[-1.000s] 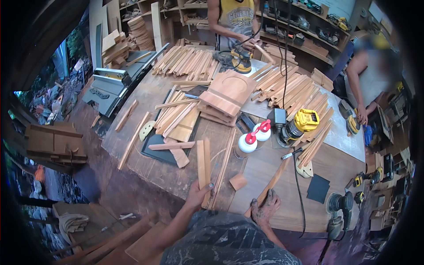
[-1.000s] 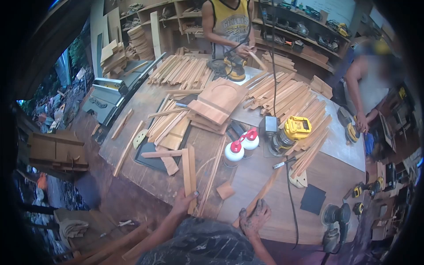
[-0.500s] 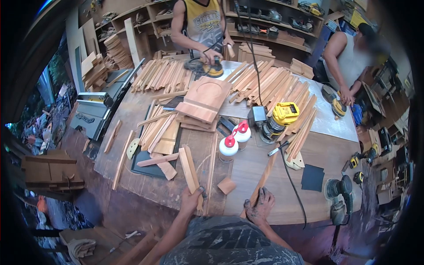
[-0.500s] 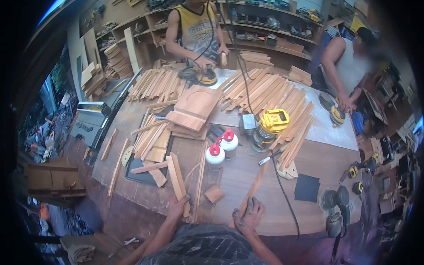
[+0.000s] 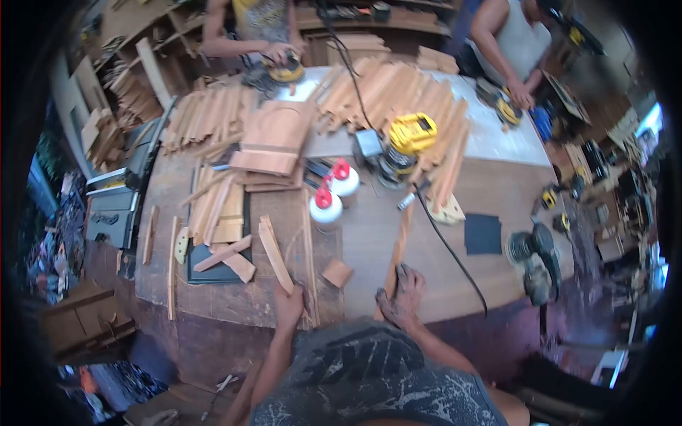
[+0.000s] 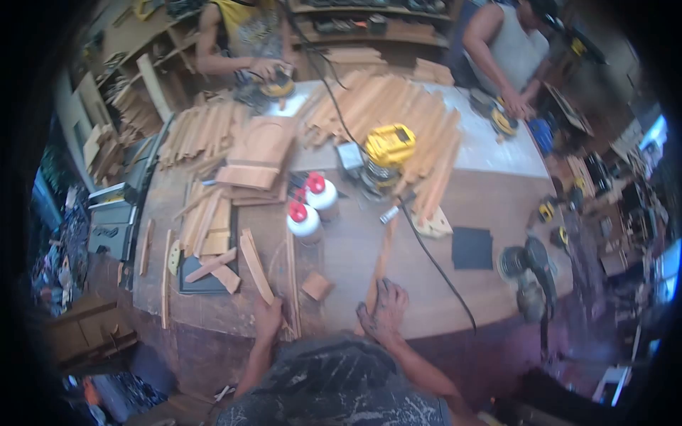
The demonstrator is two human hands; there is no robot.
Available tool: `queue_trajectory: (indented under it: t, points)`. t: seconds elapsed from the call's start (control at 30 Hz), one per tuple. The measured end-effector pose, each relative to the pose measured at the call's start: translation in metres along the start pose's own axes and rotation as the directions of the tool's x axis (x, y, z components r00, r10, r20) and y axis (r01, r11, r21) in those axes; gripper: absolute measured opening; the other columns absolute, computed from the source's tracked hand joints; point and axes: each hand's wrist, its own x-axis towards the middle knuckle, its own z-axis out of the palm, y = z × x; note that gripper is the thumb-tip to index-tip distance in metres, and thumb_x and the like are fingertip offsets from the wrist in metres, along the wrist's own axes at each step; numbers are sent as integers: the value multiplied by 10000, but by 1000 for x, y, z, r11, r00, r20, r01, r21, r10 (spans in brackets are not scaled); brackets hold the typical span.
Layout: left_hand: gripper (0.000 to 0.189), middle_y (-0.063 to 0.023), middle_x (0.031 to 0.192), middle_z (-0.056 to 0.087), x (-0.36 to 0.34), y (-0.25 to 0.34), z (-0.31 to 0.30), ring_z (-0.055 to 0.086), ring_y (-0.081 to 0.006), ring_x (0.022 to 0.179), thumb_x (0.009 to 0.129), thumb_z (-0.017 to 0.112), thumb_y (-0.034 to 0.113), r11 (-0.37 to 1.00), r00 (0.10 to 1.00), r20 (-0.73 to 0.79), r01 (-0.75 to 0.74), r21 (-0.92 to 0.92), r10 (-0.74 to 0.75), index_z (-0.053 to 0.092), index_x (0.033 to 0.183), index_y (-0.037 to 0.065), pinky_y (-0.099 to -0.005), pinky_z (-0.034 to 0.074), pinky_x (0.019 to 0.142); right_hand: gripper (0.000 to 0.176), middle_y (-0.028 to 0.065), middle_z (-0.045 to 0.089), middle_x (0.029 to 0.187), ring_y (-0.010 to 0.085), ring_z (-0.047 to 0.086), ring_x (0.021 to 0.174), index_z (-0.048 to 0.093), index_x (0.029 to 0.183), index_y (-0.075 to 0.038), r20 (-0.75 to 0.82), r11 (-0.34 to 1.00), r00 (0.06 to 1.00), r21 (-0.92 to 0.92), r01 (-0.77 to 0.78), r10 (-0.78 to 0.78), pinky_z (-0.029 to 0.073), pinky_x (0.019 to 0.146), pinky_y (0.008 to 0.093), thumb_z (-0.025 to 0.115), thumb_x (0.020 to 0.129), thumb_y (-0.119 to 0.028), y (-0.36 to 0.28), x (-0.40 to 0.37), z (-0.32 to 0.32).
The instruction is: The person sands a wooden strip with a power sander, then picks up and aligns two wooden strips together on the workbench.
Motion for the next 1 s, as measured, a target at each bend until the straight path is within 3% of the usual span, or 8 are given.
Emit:
queue_trajectory:
  t: [0.17,0.27,0.47,0.57,0.7,0.73,0.83,1.0]
  points:
    - [409,-227,1000,713,3,-23,6,711,-311,880,930,708,205,956,990,-27,-127,263,139,598,1206,-75,-453,550,800,806,232,521,1391,423,471,1241,468,1448,36,-94,999,994,-5,51,-51,345,1082,580,755,740,-224,4,8,4]
    - [377,-223,867,688,9,-36,10,688,-358,806,933,724,236,943,970,-71,-207,262,232,608,1113,-75,-486,532,772,809,253,508,1398,431,490,1229,447,1454,59,-73,999,997,40,-1,4,383,1069,528,746,731,-147,7,16,1]
    - [244,-69,788,665,33,-50,1,649,-180,678,978,726,193,981,980,34,-195,15,194,611,1056,-8,-367,521,616,766,241,629,1213,381,621,1026,457,1454,108,-38,945,951,132,-299,306,528,886,444,722,757,-69,34,35,-14]
    - [146,-1,761,631,36,-48,-3,585,-85,592,1011,694,147,963,993,102,-27,-269,56,610,1015,28,-281,474,518,695,196,684,1107,292,664,939,495,1424,107,555,290,680,631,-719,480,556,754,422,678,763,-5,32,36,-61]
    - [133,12,724,604,31,-35,-5,560,-73,560,1019,686,135,979,990,115,-61,-196,85,616,998,24,-267,457,484,549,69,581,826,205,541,768,540,1421,17,703,-530,702,640,-556,112,457,621,332,552,936,-241,41,-2,-99]
    - [133,18,719,594,30,-33,-4,545,-67,559,1022,681,134,976,988,102,-92,-196,114,619,996,19,-271,453,480,612,33,478,751,205,467,732,531,1448,-9,715,-567,682,629,-533,152,418,605,328,462,996,-416,42,-11,-98]
    - [125,21,722,589,33,-34,-2,533,-64,558,1024,674,129,971,987,92,-113,-209,135,623,1001,17,-273,448,481,621,41,469,745,205,469,730,514,1464,-3,631,-722,775,527,-448,-21,417,589,327,471,1012,-426,34,-25,-102]
    - [113,19,735,598,33,-36,-4,531,-65,559,1019,677,122,973,985,114,-106,-206,131,635,1016,17,-269,453,494,579,48,462,715,185,466,677,517,1453,2,662,-686,748,565,-459,45,421,561,330,542,983,-334,26,-39,-94]
